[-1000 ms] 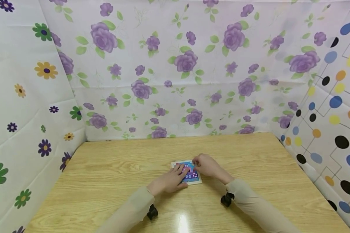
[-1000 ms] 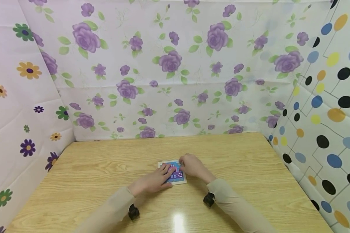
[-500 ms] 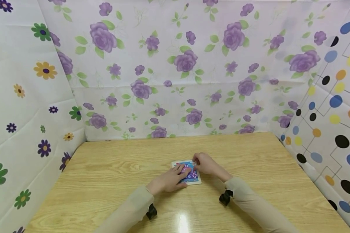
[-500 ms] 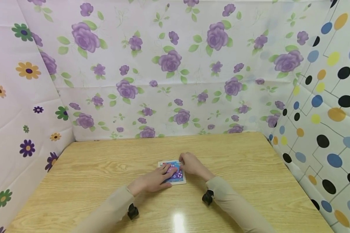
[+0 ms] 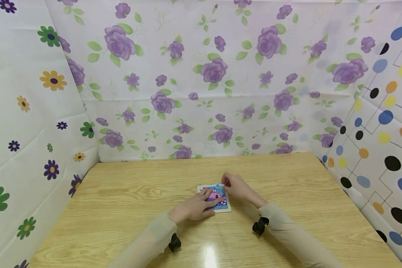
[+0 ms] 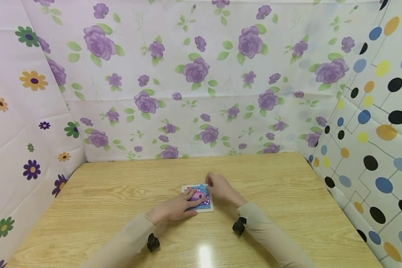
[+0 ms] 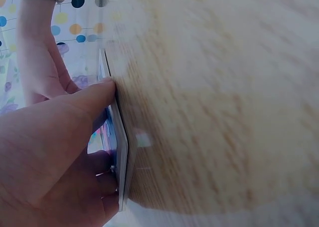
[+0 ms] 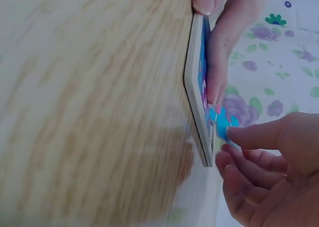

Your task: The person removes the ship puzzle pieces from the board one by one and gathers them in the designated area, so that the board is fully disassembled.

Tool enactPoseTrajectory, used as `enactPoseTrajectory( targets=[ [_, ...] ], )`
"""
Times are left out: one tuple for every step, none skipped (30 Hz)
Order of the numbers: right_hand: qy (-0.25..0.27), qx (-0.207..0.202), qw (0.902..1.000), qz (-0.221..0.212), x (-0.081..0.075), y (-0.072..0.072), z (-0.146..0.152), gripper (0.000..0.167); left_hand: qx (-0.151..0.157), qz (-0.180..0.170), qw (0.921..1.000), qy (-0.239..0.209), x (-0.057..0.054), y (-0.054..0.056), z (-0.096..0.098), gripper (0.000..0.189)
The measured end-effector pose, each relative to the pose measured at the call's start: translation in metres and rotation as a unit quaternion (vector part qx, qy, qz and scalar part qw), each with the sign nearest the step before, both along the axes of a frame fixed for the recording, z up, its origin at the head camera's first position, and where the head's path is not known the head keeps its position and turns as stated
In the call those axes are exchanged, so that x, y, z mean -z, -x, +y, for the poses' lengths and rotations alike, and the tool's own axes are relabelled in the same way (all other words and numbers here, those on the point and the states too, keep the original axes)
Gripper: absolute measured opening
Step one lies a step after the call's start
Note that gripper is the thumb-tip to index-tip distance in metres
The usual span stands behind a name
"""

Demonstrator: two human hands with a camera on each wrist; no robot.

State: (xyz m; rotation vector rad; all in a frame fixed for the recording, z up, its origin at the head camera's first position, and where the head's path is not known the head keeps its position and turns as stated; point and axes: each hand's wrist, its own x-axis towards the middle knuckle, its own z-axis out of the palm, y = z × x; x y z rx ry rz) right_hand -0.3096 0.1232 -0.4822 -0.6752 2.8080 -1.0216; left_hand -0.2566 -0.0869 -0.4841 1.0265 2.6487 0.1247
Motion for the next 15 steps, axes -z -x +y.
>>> enactPoseTrajectory(
  targets=[
    [0.01,0.0,1.0,-0.001,0.0,0.001,0.001,0.008,0.001,0.0,1.0,0.001,0.0,0.0,0.0,0.055],
    [0.018,0.0,0.9998,-0.001,0.001,0.001,0.002,0.006,0.003,0.001,1.0,0.001,-0.001,0.0,0.0,0.055],
    [0.026,0.0,0.9997,-0.002,0.001,0.002,0.003,0.005,0.004,0.0,1.0,0.002,-0.002,-0.001,0.0,0.055],
    [0.03,0.004,0.9995,-0.004,0.001,0.002,0.003,0.005,0.004,0.0,1.0,0.002,-0.002,-0.001,0.0,0.055],
    [0.036,0.006,0.9993,-0.005,0.002,0.003,0.004,0.004,0.005,-0.001,1.0,0.002,-0.003,-0.001,0.001,0.055],
    [0.041,0.009,0.9991,-0.008,0.002,0.004,0.005,0.004,0.005,0.0,1.0,0.003,-0.003,-0.001,0.001,0.055],
    [0.044,0.015,0.9989,-0.01,0.002,0.004,0.006,0.004,0.003,-0.002,1.0,0.004,-0.004,-0.001,0.001,0.055],
    [0.048,0.022,0.9985,-0.015,0.002,0.005,0.006,0.005,0.002,-0.001,1.0,0.005,-0.004,-0.001,0.001,0.055],
    [0.051,0.029,0.9981,-0.02,0.002,0.005,0.007,0.005,0.001,-0.002,1.0,0.006,-0.004,-0.001,0.002,0.055],
    [0.053,0.035,0.9976,-0.025,0.003,0.005,0.008,0.005,0.0,0.0,1.0,0.008,-0.004,-0.001,0.002,0.055],
    [0.057,0.041,0.997,-0.032,0.003,0.005,0.009,0.005,-0.001,0.0,1.0,0.009,-0.004,-0.001,0.002,0.055],
    [0.058,0.048,0.9964,-0.039,0.003,0.005,0.01,0.005,-0.002,0.001,1.0,0.009,-0.004,-0.002,0.002,0.055],
    [0.061,0.054,0.9957,-0.045,0.003,0.005,0.011,0.006,-0.003,-0.001,1.0,0.009,-0.004,-0.002,0.002,0.055],
    [0.063,0.059,0.9949,-0.051,0.003,0.005,0.012,0.006,-0.003,-0.001,1.0,0.009,-0.004,-0.002,0.002,0.056],
    [0.066,0.065,0.994,-0.057,0.003,0.005,0.014,0.006,-0.003,-0.002,1.0,0.009,-0.003,-0.002,0.002,0.055]
  ],
)
